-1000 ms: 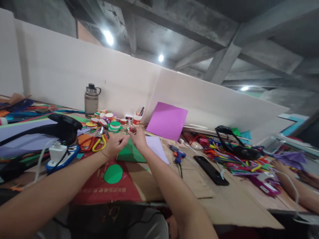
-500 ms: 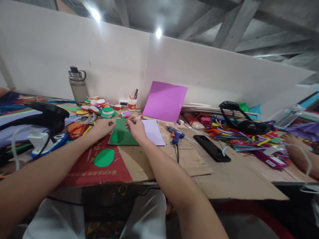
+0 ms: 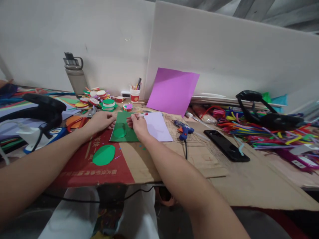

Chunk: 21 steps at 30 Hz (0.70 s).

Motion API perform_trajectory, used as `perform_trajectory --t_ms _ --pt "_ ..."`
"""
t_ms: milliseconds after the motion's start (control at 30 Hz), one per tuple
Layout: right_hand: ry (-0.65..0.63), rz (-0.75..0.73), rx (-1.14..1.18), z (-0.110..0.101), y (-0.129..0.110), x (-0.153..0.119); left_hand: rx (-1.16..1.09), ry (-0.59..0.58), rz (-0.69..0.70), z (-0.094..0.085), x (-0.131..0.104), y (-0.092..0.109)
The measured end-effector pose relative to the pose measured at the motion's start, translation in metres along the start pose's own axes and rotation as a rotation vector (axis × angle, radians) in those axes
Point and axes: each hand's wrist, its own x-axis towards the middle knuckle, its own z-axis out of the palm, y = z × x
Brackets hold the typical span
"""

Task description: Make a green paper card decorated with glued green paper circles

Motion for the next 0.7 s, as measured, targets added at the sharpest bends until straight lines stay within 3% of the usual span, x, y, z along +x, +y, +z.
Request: perform_trajectory --t_ms 200,300,433,700 --pt "0.026 -0.031 -0.002 0.0 0.005 0.0 0.352 0.195 0.259 0.007 -0.001 -0.007" --pt "0.028 -0.035 0.012 -0.002 0.008 0.002 0.422 0.268 0.296 0.011 -0.003 -0.008" --pt "0.043 -0.043 0.047 -0.003 0.009 0.003 0.465 0.268 0.301 0.013 -0.004 -0.008" --pt "0.034 -0.03 0.102 -0.004 0.005 0.0 0.494 0.142 0.349 0.005 0.002 -0.005"
